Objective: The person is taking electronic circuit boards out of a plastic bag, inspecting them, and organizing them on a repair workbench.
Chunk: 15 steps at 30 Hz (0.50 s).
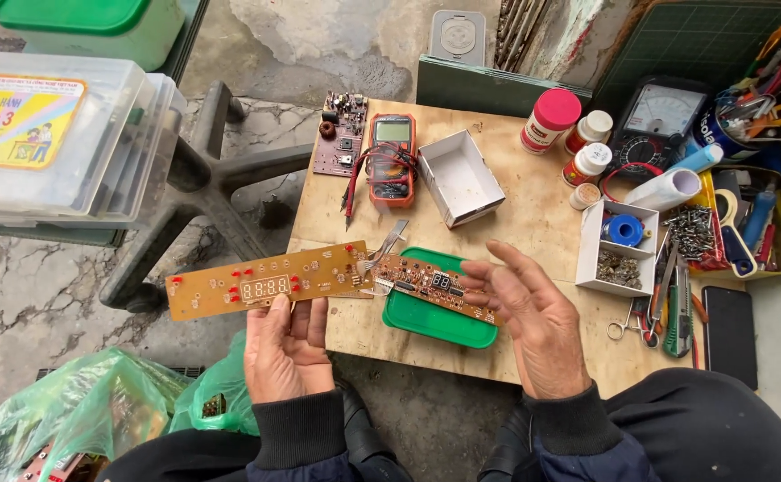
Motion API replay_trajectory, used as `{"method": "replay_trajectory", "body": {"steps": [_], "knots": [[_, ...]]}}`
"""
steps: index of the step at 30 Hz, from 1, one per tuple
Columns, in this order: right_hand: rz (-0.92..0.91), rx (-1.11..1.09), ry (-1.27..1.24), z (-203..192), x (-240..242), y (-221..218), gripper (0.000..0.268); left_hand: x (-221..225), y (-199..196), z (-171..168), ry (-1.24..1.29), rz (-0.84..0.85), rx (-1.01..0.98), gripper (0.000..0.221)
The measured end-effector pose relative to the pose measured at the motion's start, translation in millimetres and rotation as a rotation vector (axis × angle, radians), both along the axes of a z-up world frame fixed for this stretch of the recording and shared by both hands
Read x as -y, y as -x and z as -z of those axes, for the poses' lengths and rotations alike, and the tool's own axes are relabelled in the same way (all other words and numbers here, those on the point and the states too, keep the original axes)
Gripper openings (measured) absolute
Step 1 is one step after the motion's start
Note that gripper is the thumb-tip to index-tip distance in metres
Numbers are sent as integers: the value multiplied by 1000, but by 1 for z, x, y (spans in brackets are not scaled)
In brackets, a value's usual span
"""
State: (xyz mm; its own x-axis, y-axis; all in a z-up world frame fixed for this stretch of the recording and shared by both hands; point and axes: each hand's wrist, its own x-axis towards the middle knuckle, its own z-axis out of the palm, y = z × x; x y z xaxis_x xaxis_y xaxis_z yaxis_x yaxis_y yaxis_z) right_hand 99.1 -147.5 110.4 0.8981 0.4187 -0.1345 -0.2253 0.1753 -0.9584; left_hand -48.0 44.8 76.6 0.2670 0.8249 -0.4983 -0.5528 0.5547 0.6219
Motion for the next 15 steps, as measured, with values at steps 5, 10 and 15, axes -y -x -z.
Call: {"method": "replay_trajectory", "body": {"steps": [5, 10, 15], "knots": [[-47, -213, 248, 19, -7, 4, 48, -5, 4, 5, -32, -132, 8, 39], [-170, -416, 173, 36, -18, 22, 50, 4, -8, 18, 51, -29, -35, 42], [-194, -418, -88, 39, -22, 25, 58, 24, -14, 46, 140, 142, -60, 25]]}}
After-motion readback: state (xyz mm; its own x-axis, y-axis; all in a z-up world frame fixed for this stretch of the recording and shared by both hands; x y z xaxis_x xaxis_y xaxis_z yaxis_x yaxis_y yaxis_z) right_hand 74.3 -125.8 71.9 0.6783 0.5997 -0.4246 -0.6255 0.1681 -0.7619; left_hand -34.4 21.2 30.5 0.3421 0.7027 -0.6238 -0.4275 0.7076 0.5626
